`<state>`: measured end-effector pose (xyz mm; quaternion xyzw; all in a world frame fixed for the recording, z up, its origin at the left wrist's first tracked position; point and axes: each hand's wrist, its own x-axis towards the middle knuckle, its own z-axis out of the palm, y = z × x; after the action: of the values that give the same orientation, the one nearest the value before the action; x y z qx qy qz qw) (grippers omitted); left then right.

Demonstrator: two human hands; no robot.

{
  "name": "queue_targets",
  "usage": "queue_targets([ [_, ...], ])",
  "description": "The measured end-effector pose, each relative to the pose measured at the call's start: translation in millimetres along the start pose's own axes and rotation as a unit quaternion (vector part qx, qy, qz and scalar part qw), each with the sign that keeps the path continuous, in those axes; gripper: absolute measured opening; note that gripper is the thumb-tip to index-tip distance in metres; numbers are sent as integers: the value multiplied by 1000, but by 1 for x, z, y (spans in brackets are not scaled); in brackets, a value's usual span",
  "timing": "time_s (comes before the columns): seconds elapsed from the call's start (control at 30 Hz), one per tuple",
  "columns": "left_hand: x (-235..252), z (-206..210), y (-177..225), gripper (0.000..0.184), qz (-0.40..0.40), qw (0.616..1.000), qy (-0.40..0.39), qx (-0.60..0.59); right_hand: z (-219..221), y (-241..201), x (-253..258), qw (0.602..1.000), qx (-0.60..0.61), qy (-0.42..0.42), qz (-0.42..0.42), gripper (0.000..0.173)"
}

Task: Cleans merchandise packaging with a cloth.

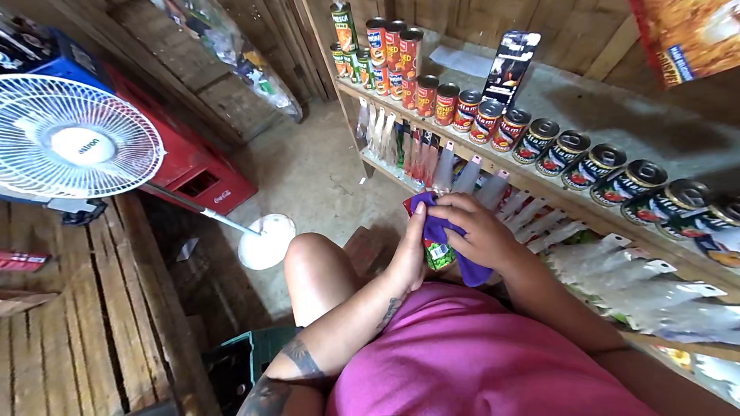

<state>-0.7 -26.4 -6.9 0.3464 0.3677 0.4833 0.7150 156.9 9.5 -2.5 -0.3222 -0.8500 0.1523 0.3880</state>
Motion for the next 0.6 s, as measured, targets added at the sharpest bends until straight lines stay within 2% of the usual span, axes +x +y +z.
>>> queue_targets([
  [0.13, 2, -2, 5, 66, -2, 999, 42, -8, -2, 0, 0, 999, -1, -40, -27, 34],
  [0.3, 6, -12, 12, 73, -13, 993, 110, -33, -2, -4, 0, 996, -5, -76, -39, 33],
  [0.4, 9, -19, 13, 66, 23, 988, 149, -46, -2, -4, -1, 995, -20, -91, -40, 32],
  [0.6, 7, -17, 15, 68, 55, 979, 184, -62, -1, -3, -2, 994, -17, -93, -46, 32],
])
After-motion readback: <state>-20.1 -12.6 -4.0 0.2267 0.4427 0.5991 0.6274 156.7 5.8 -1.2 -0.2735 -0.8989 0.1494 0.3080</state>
